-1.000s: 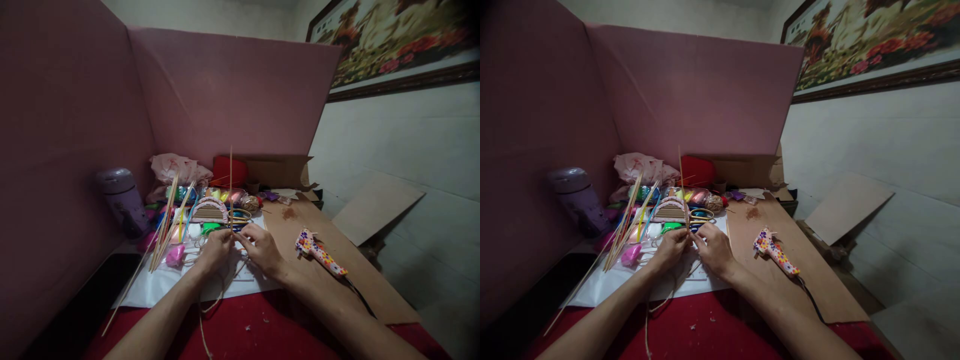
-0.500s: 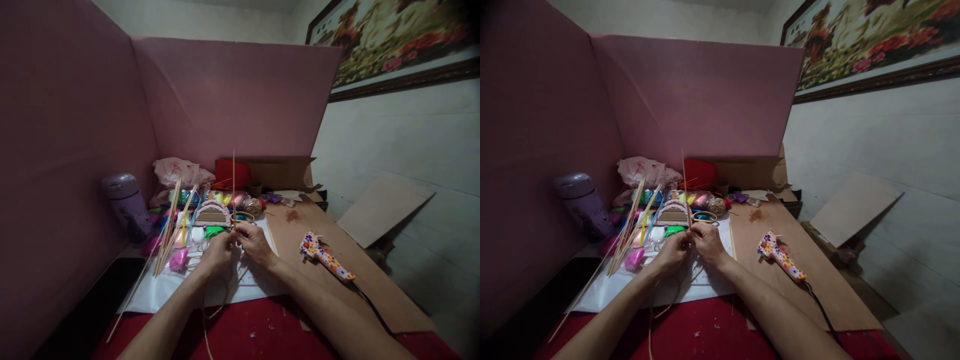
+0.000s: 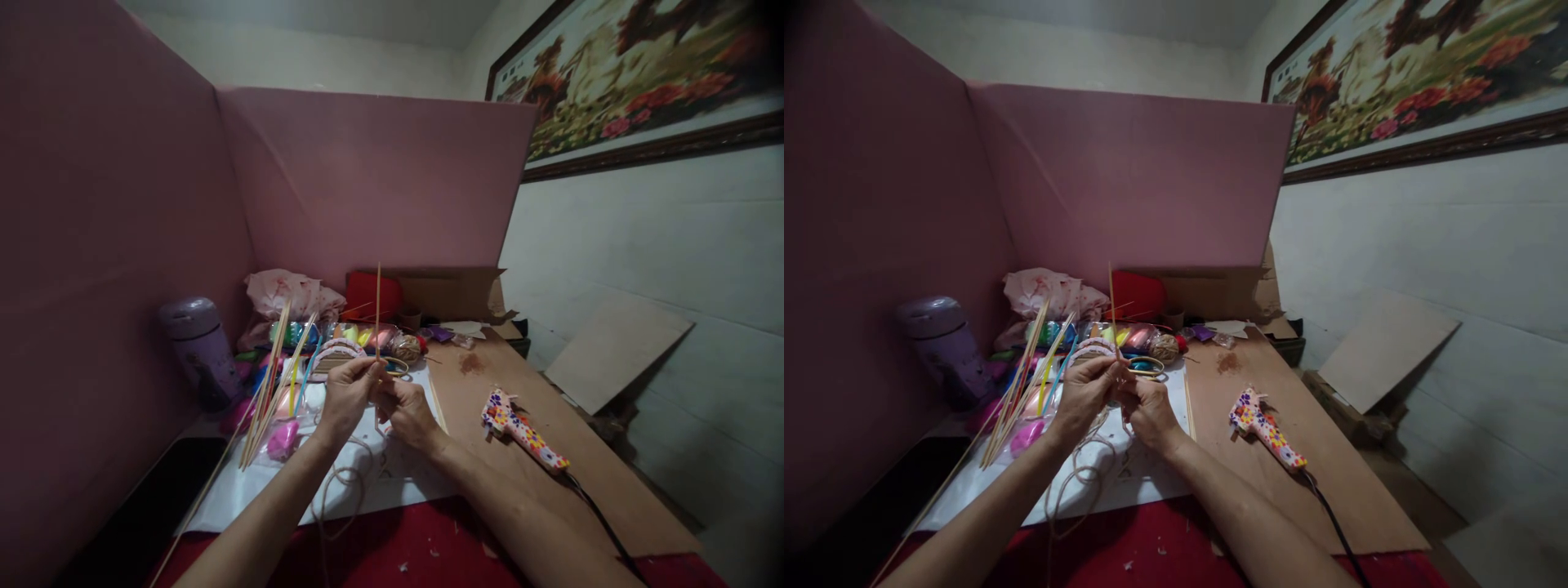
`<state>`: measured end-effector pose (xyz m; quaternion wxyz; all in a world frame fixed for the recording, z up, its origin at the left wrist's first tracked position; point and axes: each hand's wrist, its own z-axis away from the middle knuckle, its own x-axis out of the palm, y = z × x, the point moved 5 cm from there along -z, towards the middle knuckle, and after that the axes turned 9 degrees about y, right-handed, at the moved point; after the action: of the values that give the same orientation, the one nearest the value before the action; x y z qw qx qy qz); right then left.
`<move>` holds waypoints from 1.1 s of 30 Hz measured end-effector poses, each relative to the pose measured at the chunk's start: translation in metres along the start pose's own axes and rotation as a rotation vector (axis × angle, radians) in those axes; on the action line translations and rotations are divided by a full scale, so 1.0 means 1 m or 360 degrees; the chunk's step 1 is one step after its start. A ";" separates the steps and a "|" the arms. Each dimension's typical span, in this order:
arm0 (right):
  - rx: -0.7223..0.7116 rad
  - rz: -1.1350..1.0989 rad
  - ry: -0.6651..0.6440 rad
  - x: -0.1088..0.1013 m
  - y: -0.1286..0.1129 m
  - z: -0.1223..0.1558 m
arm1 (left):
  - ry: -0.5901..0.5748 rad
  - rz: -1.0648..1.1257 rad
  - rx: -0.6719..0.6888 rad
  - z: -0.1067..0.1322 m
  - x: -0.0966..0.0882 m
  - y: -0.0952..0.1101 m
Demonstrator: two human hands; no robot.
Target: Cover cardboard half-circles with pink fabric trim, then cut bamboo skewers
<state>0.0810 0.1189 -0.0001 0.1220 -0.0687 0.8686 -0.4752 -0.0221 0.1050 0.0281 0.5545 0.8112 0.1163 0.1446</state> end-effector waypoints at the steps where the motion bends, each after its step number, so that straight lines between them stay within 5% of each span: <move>1: -0.0010 0.0006 0.0001 0.000 0.000 0.000 | 0.0002 0.0017 -0.0004 -0.001 0.000 -0.002; 16: -0.0190 0.0267 0.0007 -0.007 0.002 0.005 | 0.0004 0.0167 0.0202 0.002 0.000 -0.003; 22: -0.0231 0.1182 -0.0020 -0.030 -0.006 -0.024 | 0.0041 0.0255 0.0203 0.001 -0.007 0.002; 29: -0.0141 0.1629 -0.0475 -0.019 0.032 -0.057 | 0.0044 0.0327 0.0068 0.006 -0.010 -0.001; 33: -0.0192 0.1753 -0.0718 -0.005 0.033 -0.056 | 0.0080 0.0353 0.0019 0.007 -0.016 -0.004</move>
<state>0.0699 0.1826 0.0020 0.5278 0.2856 0.7545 -0.2656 -0.0342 0.0950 0.0203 0.5271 0.8186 0.0405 0.2247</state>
